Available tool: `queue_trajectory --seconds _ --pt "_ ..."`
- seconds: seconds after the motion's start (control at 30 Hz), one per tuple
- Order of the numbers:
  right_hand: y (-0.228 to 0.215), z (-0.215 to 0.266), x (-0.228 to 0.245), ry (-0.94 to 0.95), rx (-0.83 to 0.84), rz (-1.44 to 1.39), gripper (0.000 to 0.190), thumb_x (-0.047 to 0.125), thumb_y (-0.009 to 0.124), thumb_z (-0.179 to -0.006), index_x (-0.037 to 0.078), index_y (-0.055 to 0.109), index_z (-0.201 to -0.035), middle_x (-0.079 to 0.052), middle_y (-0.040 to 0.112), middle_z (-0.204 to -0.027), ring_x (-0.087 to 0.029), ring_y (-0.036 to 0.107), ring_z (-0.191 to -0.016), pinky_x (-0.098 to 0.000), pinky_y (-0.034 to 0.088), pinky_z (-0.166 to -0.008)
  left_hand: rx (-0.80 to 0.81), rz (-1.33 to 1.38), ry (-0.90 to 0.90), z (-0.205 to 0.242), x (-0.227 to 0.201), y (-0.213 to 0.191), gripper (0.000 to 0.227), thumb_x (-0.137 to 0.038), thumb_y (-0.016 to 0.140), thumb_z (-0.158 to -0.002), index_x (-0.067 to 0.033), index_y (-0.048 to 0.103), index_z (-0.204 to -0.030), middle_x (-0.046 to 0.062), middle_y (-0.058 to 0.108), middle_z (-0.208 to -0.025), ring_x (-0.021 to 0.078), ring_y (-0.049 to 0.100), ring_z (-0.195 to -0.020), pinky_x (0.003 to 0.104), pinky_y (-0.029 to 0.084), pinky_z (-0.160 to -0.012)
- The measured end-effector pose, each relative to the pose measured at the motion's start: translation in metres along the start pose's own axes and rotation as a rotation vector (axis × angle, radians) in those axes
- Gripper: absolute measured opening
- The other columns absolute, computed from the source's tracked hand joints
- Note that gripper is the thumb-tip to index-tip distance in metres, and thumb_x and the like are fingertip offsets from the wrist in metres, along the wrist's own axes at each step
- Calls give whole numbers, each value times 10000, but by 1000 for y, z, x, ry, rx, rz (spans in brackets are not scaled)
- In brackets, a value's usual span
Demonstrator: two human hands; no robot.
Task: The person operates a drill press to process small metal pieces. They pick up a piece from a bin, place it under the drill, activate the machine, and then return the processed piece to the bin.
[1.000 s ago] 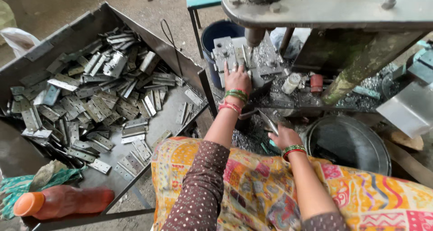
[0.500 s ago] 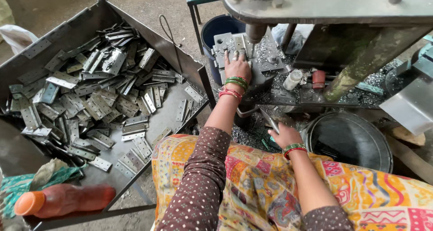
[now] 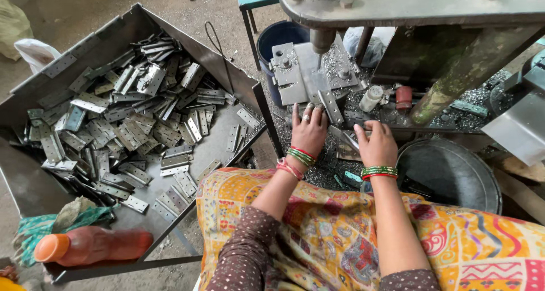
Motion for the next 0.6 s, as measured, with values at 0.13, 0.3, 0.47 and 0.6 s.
queue_trajectory --seconds 0.13,0.3,0.47,0.6 --pt "3 -6 -9 67 40 -102 398 442 677 -1002 59 683 -1115 -128 704 -1077 -285 730 -816 -435 568 -755 15 257 -73 -27 27 2 246 -146 595 -1010 -30 639 -1222 124 614 -1147 292 655 -998 516 459 -1152" --pt "7 -6 -11 97 64 -71 405 459 678 -982 75 694 -1111 -115 714 -1068 -277 730 -806 -438 566 -735 -160 29 -91 -64 46 -4 92 -147 594 -1056 -118 617 -1140 46 634 -1171 251 692 -1010 519 487 -1159" --pt "9 -8 -14 101 80 -37 417 482 652 -994 84 702 -1109 -115 716 -1075 -271 738 -809 -423 569 -733 477 -131 -96 -65 67 97 419 -217 578 -953 -159 588 -1367 146 539 -1426 304 569 -1261 544 442 -1013" --pt "18 -6 -17 150 151 -28 445 496 623 -1006 74 695 -1129 -122 715 -1101 -267 739 -806 -413 575 -713 404 -110 -291 -50 103 98 552 -432 530 -996 -82 542 -1423 170 430 -1570 358 374 -1423 541 344 -1092"
Point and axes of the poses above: each hand's wrist, its own z-axis away from the middle knuckle, its own y-axis out of the palm, x = y × z, the point moved 10 cm from there along -z, towards the middle knuckle
